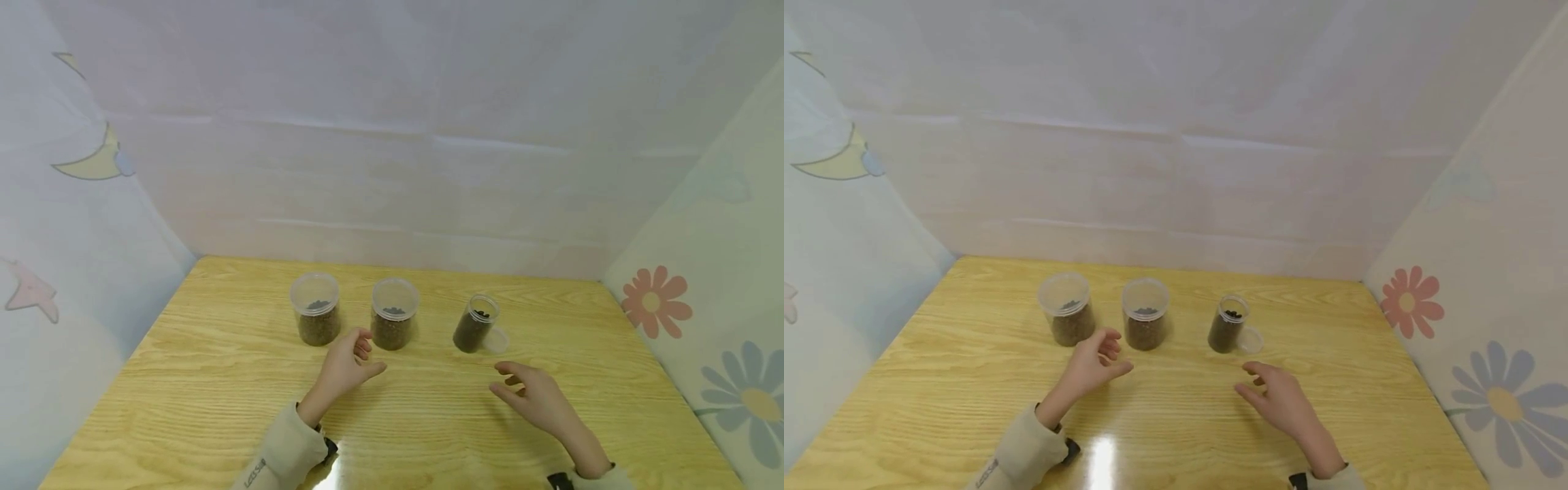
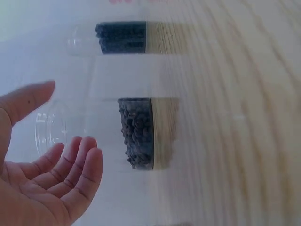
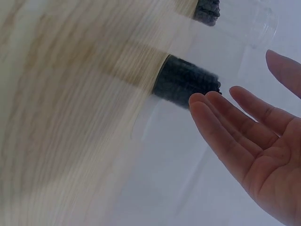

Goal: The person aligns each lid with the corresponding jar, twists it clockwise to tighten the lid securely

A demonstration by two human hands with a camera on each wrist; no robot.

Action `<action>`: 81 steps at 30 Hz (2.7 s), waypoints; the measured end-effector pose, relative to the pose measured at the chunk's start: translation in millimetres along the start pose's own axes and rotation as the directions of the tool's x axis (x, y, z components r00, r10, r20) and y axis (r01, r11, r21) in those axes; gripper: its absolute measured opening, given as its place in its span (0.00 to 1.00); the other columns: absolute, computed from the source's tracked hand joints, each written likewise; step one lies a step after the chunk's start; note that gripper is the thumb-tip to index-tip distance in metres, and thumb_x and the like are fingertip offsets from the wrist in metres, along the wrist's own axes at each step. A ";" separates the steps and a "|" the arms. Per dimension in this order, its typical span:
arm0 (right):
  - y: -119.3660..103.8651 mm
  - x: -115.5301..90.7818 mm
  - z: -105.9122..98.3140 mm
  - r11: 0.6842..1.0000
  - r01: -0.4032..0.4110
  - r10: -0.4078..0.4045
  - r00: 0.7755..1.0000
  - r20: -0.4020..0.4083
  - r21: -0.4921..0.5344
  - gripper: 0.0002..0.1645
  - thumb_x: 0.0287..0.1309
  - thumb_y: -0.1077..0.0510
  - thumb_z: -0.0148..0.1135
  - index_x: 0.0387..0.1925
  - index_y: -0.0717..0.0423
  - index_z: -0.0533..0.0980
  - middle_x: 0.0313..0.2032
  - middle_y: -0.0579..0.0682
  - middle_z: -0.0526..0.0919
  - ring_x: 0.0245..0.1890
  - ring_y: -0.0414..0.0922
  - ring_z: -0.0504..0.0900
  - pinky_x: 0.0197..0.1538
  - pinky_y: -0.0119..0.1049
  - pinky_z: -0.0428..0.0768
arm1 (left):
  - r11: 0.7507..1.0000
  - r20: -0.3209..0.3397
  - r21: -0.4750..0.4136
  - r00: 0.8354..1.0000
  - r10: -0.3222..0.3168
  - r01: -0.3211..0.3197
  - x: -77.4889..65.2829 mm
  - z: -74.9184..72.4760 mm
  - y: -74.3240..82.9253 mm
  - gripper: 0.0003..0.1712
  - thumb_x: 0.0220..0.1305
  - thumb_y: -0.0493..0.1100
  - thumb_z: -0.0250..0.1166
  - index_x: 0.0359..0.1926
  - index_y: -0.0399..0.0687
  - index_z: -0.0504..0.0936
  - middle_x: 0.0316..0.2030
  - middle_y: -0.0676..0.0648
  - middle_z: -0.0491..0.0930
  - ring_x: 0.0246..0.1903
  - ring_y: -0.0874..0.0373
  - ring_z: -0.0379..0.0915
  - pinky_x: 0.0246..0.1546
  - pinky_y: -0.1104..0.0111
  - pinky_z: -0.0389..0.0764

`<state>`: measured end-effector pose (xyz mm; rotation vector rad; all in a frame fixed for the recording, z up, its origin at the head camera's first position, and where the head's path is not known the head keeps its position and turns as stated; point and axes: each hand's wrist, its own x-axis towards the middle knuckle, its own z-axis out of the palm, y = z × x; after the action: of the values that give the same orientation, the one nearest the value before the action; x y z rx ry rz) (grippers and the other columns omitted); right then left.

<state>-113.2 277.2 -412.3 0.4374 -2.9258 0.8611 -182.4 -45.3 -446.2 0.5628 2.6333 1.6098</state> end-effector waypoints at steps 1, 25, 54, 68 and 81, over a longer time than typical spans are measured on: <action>0.6 -0.5 -0.7 1.000 0.001 -0.001 1.000 -0.001 0.002 0.23 0.55 0.54 0.62 0.47 0.68 0.75 0.42 0.63 0.79 0.35 0.54 0.81 0.30 0.36 0.80 | 1.000 0.015 -0.004 1.000 0.013 -0.013 -0.8 0.7 1.4 0.29 0.47 0.40 0.72 0.48 0.32 0.71 0.35 0.40 0.75 0.32 0.54 0.72 0.30 0.71 0.75; 12.5 5.2 -9.2 0.999 -0.037 0.037 0.999 -0.006 -0.016 0.23 0.56 0.55 0.61 0.46 0.70 0.74 0.41 0.65 0.80 0.32 0.51 0.82 0.29 0.34 0.80 | 0.987 0.214 -0.066 0.964 0.159 -0.148 16.6 35.3 16.4 0.28 0.52 0.38 0.68 0.53 0.31 0.70 0.40 0.37 0.75 0.36 0.50 0.74 0.35 0.70 0.77; 47.9 46.3 -7.3 0.980 -0.106 0.109 0.994 0.008 -0.166 0.36 0.46 0.59 0.69 0.53 0.75 0.67 0.47 0.72 0.72 0.40 0.63 0.75 0.37 0.52 0.76 | 0.998 0.224 0.069 0.975 -0.005 -0.010 80.8 100.3 51.9 0.54 0.50 0.49 0.70 0.69 0.44 0.46 0.63 0.39 0.59 0.60 0.47 0.59 0.54 0.57 0.68; 61.4 63.6 -6.9 0.960 -0.151 0.181 0.977 0.114 -0.235 0.43 0.44 0.54 0.71 0.56 0.76 0.63 0.51 0.75 0.67 0.48 0.69 0.68 0.46 0.61 0.69 | 0.999 0.243 0.004 0.969 -0.049 0.050 98.8 120.8 52.3 0.55 0.48 0.52 0.71 0.70 0.49 0.46 0.64 0.40 0.58 0.61 0.48 0.57 0.55 0.54 0.66; 73.5 75.1 -3.1 0.964 -0.138 0.179 0.968 0.173 -0.227 0.46 0.42 0.52 0.72 0.58 0.74 0.62 0.49 0.73 0.69 0.45 0.66 0.71 0.44 0.59 0.71 | 1.000 0.272 0.015 0.962 -0.013 0.009 109.3 137.0 47.3 0.54 0.46 0.51 0.72 0.69 0.51 0.50 0.62 0.45 0.61 0.59 0.52 0.61 0.55 0.58 0.67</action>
<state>-206.2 318.9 -437.8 0.2878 -3.2232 0.5344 -244.9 125.1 -450.5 0.7123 2.4424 1.3971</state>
